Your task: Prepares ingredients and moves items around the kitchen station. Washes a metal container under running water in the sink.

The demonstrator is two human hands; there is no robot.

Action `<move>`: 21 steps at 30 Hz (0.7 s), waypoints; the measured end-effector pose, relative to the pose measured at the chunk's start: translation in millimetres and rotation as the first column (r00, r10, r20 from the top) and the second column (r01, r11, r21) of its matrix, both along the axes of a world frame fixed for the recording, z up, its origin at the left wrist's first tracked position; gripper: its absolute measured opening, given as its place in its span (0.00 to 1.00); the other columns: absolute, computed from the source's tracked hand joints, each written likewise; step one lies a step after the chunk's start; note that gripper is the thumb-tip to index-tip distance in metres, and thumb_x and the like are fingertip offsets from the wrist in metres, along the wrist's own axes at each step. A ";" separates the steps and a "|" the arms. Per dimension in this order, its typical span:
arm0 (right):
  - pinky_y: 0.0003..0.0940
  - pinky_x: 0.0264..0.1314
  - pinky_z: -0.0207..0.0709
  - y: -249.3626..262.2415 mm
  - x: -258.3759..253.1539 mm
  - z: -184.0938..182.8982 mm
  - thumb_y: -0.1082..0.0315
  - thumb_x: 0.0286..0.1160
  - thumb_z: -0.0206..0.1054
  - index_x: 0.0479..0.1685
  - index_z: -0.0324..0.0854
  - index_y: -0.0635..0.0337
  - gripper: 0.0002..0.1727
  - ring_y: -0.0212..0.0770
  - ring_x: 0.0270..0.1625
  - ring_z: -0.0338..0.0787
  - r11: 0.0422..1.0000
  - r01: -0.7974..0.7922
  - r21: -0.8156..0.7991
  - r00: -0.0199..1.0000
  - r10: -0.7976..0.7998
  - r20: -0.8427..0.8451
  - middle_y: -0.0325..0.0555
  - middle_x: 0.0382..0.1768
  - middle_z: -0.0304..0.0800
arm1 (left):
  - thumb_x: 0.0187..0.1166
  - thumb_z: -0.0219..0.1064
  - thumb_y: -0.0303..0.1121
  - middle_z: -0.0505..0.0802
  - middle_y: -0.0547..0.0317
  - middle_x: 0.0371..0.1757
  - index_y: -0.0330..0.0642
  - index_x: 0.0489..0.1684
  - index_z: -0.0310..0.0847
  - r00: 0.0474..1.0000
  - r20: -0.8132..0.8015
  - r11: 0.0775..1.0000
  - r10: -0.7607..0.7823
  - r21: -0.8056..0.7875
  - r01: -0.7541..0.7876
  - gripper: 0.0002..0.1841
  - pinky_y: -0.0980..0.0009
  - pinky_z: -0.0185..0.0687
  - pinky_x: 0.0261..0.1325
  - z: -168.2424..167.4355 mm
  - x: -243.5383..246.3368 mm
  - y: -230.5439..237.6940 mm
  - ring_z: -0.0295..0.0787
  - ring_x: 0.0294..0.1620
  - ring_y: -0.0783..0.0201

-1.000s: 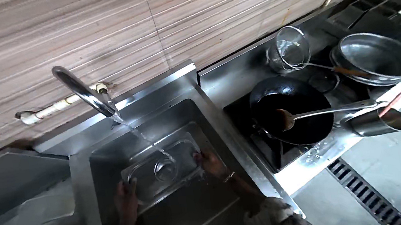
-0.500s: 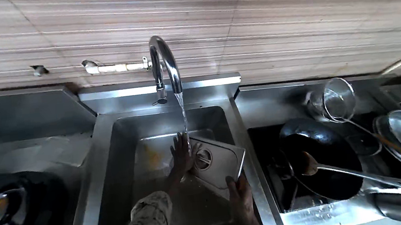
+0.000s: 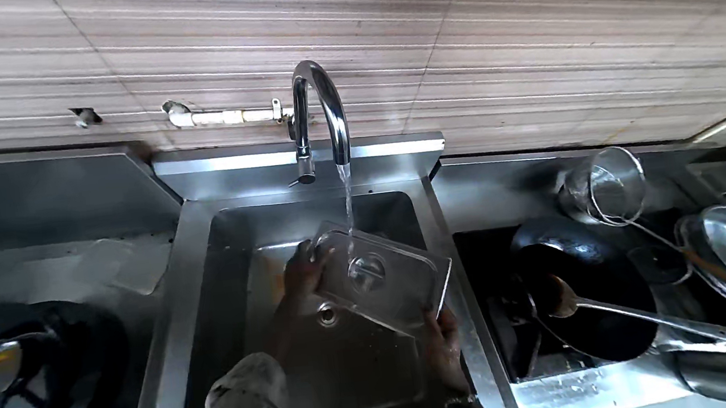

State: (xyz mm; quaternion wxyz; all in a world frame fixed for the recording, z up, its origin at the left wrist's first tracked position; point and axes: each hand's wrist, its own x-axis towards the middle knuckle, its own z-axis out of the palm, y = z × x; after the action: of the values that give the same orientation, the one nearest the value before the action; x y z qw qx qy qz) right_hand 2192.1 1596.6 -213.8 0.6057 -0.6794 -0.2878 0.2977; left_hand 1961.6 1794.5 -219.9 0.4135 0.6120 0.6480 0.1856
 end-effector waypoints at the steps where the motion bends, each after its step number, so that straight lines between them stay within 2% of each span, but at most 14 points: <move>1: 0.30 0.37 0.86 6.8 10.0 -10.1 0.65 0.81 0.69 0.46 0.87 0.67 0.12 0.30 0.30 0.88 0.996 0.029 -0.088 0.996 -0.022 0.082 0.40 0.28 0.90 | 0.78 0.69 0.59 0.90 0.35 0.57 0.40 0.69 0.80 0.995 0.091 0.997 0.026 -0.073 -0.020 0.32 0.33 0.79 0.62 3.4 -13.2 1.3 0.87 0.57 0.37; 3: 0.45 0.33 0.86 22.9 27.6 -28.5 0.49 0.82 0.69 0.42 0.88 0.63 0.22 0.41 0.26 0.88 0.936 0.065 -0.346 0.967 0.027 0.255 0.46 0.24 0.88 | 0.81 0.66 0.57 0.89 0.42 0.41 0.36 0.52 0.86 0.982 0.187 0.993 0.008 -0.119 0.014 0.28 0.45 0.82 0.48 1.5 -33.8 -10.3 0.85 0.40 0.48; 4: 0.53 0.37 0.86 34.3 31.3 -34.3 0.41 0.83 0.64 0.42 0.88 0.63 0.28 0.48 0.29 0.90 0.880 0.083 -0.468 0.941 0.085 0.326 0.50 0.26 0.89 | 0.83 0.65 0.57 0.88 0.47 0.39 0.38 0.51 0.84 0.976 0.220 0.994 0.011 -0.113 0.014 0.26 0.51 0.81 0.42 4.1 -39.3 -23.5 0.83 0.36 0.54; 5: 0.59 0.45 0.86 45.5 30.4 -38.9 0.37 0.85 0.58 0.48 0.87 0.62 0.32 0.54 0.37 0.92 0.816 0.100 -0.569 0.910 0.156 0.385 0.55 0.33 0.92 | 0.84 0.64 0.54 0.88 0.49 0.39 0.39 0.55 0.84 0.965 0.257 0.994 0.049 -0.108 -0.022 0.24 0.55 0.81 0.41 7.6 -40.9 -36.1 0.82 0.36 0.57; 7: 0.62 0.60 0.84 64.2 17.8 -50.1 0.40 0.89 0.50 0.68 0.81 0.61 0.33 0.60 0.57 0.92 0.747 0.123 -0.653 0.832 0.280 0.478 0.60 0.54 0.92 | 0.85 0.65 0.49 0.89 0.50 0.43 0.38 0.59 0.83 0.933 0.323 0.985 0.159 -0.118 -0.127 0.22 0.57 0.83 0.46 12.5 -37.7 -58.1 0.84 0.40 0.59; 9: 0.62 0.79 0.72 77.3 -6.1 -61.7 0.51 0.87 0.57 0.83 0.69 0.64 0.33 0.66 0.79 0.76 0.796 0.059 -0.603 0.732 0.376 0.568 0.68 0.77 0.75 | 0.86 0.64 0.47 0.86 0.51 0.37 0.35 0.55 0.83 0.923 0.317 0.976 0.217 -0.080 -0.202 0.20 0.59 0.81 0.41 15.8 -32.4 -76.3 0.81 0.35 0.60; 10: 0.63 0.85 0.65 81.1 -24.3 -65.2 0.54 0.83 0.62 0.84 0.69 0.62 0.33 0.68 0.85 0.67 0.825 -0.001 -0.565 0.673 0.418 0.610 0.69 0.83 0.67 | 0.86 0.64 0.47 0.86 0.52 0.34 0.36 0.52 0.84 0.929 0.286 0.972 0.236 -0.056 -0.230 0.20 0.60 0.81 0.40 15.8 -30.2 -84.2 0.81 0.33 0.61; 12: 0.61 0.93 0.52 82.8 -71.5 -63.5 0.53 0.84 0.60 0.86 0.68 0.62 0.34 0.67 0.92 0.54 0.840 -0.191 -0.508 0.637 0.500 0.587 0.67 0.89 0.59 | 0.87 0.63 0.48 0.84 0.53 0.29 0.36 0.48 0.85 0.940 0.231 0.967 0.251 -0.016 -0.254 0.20 0.59 0.81 0.36 12.3 -27.0 -95.7 0.80 0.29 0.61; 14: 0.54 0.95 0.50 76.4 -114.7 -62.4 0.53 0.88 0.55 0.84 0.70 0.66 0.33 0.62 0.93 0.55 0.841 -0.370 -0.394 0.640 0.538 0.548 0.64 0.90 0.59 | 0.87 0.62 0.46 0.85 0.52 0.30 0.34 0.50 0.84 0.930 0.244 0.960 0.274 -0.011 -0.280 0.19 0.59 0.82 0.39 11.4 -25.6 -103.8 0.82 0.30 0.60; 16: 0.49 0.94 0.56 74.8 -124.6 -60.7 0.50 0.91 0.51 0.84 0.71 0.65 0.33 0.56 0.91 0.63 0.856 -0.427 -0.292 0.625 0.513 0.588 0.59 0.88 0.65 | 0.88 0.62 0.42 0.89 0.51 0.35 0.33 0.53 0.84 0.896 0.308 0.943 0.319 -0.007 -0.333 0.18 0.61 0.85 0.44 9.7 -30.1 -106.5 0.86 0.35 0.62; 18: 0.51 0.93 0.57 78.3 -110.0 -62.0 0.49 0.92 0.47 0.83 0.75 0.54 0.30 0.53 0.92 0.62 0.883 -0.380 -0.275 0.571 0.458 0.681 0.50 0.87 0.70 | 0.87 0.63 0.41 0.90 0.52 0.36 0.33 0.53 0.84 0.848 0.364 0.911 0.385 -0.006 -0.411 0.17 0.63 0.85 0.45 12.5 -32.6 -109.1 0.87 0.37 0.63; 19: 0.55 0.93 0.55 81.1 -106.1 -63.6 0.48 0.90 0.47 0.81 0.78 0.51 0.30 0.55 0.92 0.61 0.907 -0.319 -0.274 0.568 0.415 0.711 0.49 0.87 0.70 | 0.87 0.64 0.40 0.89 0.51 0.36 0.33 0.52 0.84 0.826 0.377 0.894 0.418 -0.009 -0.448 0.16 0.62 0.85 0.45 14.6 -31.6 -109.3 0.87 0.37 0.63; 20: 0.57 0.93 0.53 84.2 -106.6 -65.4 0.47 0.89 0.47 0.80 0.78 0.53 0.31 0.57 0.92 0.59 0.926 -0.259 -0.274 0.592 0.376 0.713 0.52 0.88 0.68 | 0.87 0.64 0.40 0.91 0.51 0.38 0.34 0.54 0.85 0.811 0.386 0.881 0.441 -0.012 -0.473 0.16 0.62 0.88 0.47 16.2 -30.3 -108.3 0.90 0.39 0.63; 21: 0.59 0.94 0.50 84.9 -110.6 -64.3 0.47 0.90 0.47 0.86 0.71 0.58 0.34 0.60 0.93 0.57 0.927 -0.236 -0.292 0.614 0.375 0.695 0.56 0.89 0.64 | 0.87 0.64 0.41 0.92 0.50 0.39 0.34 0.55 0.85 0.794 0.393 0.868 0.465 -0.027 -0.495 0.17 0.60 0.89 0.48 16.6 -28.3 -107.0 0.90 0.39 0.62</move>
State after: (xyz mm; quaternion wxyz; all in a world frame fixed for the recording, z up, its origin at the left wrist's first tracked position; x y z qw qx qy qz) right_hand 2081.5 1681.5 -278.1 0.3161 -0.7309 -0.5930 0.1192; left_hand 1933.4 1687.5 -203.3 0.4482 0.3941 0.6797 0.4263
